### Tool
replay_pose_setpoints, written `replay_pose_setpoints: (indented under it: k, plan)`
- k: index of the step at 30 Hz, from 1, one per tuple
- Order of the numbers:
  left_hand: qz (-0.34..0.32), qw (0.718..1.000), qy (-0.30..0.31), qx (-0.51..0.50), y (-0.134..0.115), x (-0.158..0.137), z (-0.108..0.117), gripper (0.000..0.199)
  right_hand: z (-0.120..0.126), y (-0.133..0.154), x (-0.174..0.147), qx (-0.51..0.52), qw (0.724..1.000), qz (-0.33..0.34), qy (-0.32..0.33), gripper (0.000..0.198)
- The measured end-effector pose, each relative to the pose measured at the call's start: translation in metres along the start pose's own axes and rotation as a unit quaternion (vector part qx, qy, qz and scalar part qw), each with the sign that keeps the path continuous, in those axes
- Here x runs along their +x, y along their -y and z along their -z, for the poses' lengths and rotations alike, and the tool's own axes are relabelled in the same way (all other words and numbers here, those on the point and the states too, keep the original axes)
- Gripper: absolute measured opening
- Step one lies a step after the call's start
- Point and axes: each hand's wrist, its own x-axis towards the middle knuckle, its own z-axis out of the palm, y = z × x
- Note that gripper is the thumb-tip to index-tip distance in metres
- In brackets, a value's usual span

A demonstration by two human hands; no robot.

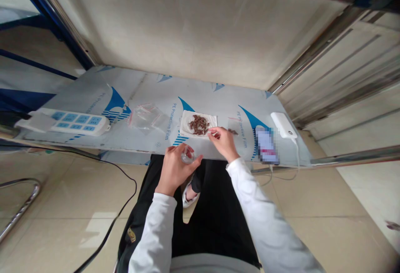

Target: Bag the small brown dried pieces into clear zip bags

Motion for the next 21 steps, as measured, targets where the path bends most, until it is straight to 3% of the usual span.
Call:
replay_pose_setpoints:
  k: [4,7,21]
  plan:
    - [0.032,0.999,-0.029,-0.014,0.004,-0.001,0.002,0.039,-0.033,-0.017,0.027,-0.082,0.997,-0.005,0.006,0.022]
    - [0.042,0.998,-0.048,-0.017,0.005,0.000,0.004,0.043,-0.044,-0.020,0.033,-0.111,0.994,0.006,0.025,0.019]
    - [0.005,0.998,-0.052,-0.044,0.011,0.004,0.005,0.026,-0.042,-0.023,0.041,-0.185,0.982,0.021,0.036,0.023]
